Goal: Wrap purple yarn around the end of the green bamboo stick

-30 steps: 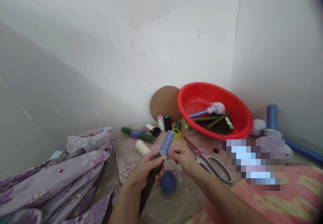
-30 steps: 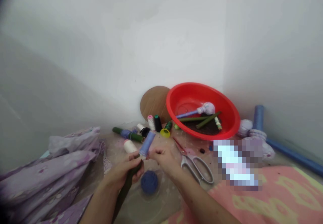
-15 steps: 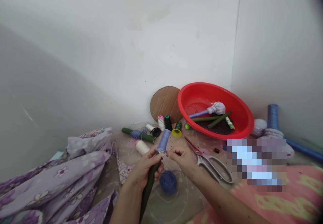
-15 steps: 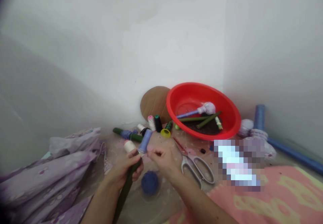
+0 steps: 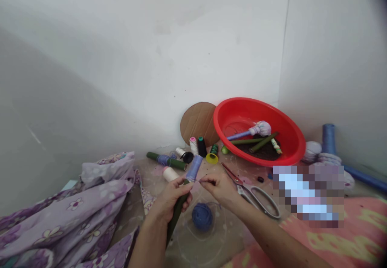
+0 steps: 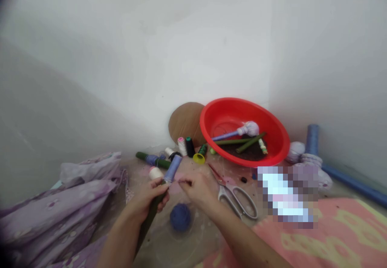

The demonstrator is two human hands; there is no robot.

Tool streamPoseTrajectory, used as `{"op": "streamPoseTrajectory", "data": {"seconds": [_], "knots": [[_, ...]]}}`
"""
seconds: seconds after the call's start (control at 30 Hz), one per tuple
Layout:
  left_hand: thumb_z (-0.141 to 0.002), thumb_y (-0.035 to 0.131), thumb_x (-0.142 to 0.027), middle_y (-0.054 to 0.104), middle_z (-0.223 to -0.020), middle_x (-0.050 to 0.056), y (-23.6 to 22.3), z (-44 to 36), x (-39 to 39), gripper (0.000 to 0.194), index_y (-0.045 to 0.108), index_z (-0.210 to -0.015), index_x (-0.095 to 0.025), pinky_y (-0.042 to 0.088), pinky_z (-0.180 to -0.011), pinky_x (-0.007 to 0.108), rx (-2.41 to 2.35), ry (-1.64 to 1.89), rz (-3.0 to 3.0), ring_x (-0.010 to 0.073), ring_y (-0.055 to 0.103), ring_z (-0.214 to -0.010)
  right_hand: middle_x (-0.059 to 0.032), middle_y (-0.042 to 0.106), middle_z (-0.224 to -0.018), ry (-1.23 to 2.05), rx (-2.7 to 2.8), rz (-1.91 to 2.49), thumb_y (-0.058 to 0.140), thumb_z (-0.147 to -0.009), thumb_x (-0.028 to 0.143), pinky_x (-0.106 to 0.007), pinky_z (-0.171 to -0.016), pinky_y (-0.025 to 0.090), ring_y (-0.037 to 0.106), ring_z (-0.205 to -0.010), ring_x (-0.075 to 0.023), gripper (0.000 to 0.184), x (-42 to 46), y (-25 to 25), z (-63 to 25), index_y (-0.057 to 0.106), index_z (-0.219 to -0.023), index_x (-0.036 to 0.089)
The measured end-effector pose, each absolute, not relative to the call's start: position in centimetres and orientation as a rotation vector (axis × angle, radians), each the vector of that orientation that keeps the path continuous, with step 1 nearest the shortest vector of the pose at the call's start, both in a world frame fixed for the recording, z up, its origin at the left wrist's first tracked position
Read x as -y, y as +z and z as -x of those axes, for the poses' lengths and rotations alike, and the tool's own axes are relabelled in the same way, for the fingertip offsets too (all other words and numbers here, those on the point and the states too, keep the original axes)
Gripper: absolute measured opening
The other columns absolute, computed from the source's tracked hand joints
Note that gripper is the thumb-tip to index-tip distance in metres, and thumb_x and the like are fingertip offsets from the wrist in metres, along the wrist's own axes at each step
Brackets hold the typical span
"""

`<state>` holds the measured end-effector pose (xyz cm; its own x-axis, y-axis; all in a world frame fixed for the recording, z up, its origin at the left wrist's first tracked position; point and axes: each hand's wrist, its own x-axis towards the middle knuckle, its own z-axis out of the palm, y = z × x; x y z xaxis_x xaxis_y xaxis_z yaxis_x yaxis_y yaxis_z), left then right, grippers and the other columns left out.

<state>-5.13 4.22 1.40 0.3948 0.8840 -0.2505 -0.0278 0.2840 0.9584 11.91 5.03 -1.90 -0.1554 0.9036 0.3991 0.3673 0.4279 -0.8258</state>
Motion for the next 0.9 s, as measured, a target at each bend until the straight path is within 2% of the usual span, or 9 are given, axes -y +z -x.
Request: {"op": "streamPoseTrajectory", "data": {"seconds": [0.17, 0.33, 0.53, 0.9], "knots": [[-0.067, 0.057, -0.035, 0.050, -0.046, -0.005, 1.4, 5.0, -4.2, 0.032, 0.044, -0.089, -0.017, 0.027, -0.032, 0.011, -1.022, 0.756, -1.130, 0.0041, 0.041, -0.034, 0.0010, 0.063, -0.063, 0.497, 1.815, 1.219, 0.048, -0.071, 0.023, -0.019, -0.051, 0.033, 0.052, -0.058, -0.0114, 0.019, -4.0, -0.7, -11.9, 0.066, -0.068, 0.019], [-0.066, 0.058, -0.035, 0.050, -0.045, -0.005, 1.4, 5.0, -4.2, 0.032, 0.045, -0.089, -0.017, 0.026, -0.032, 0.012, -1.033, 0.768, -1.149, 0.0042, 0.042, -0.034, 0.0015, 0.058, -0.055, 0.561, 1.843, 1.140, 0.047, -0.072, 0.021, -0.018, -0.048, 0.031, 0.049, -0.053, -0.0097, 0.021, -3.9, -0.7, -11.6, 0.064, -0.061, 0.015], [-0.067, 0.058, -0.034, 0.050, -0.047, -0.005, 1.4, 5.1, -4.3, 0.027, 0.042, -0.081, -0.017, 0.026, -0.032, 0.012, -0.996, 0.777, -1.141, 0.0040, 0.041, -0.034, 0.0015, 0.057, -0.055, 0.642, 1.876, 1.036, 0.047, -0.072, 0.020, -0.017, -0.049, 0.032, 0.048, -0.053, -0.0092, 0.020, -3.9, -0.8, -11.5, 0.064, -0.061, 0.015], [-0.064, 0.060, -0.032, 0.049, -0.046, -0.005, 1.1, 5.2, -4.4, 0.031, 0.046, -0.087, -0.015, 0.030, -0.031, 0.014, -1.076, 0.808, -1.295, 0.0052, 0.042, -0.034, 0.0013, 0.055, -0.053, 0.622, 1.892, 1.041, 0.046, -0.071, 0.016, -0.016, -0.046, 0.030, 0.046, -0.051, -0.0082, 0.020, -3.5, -0.6, -11.3, 0.064, -0.062, 0.014]]}}
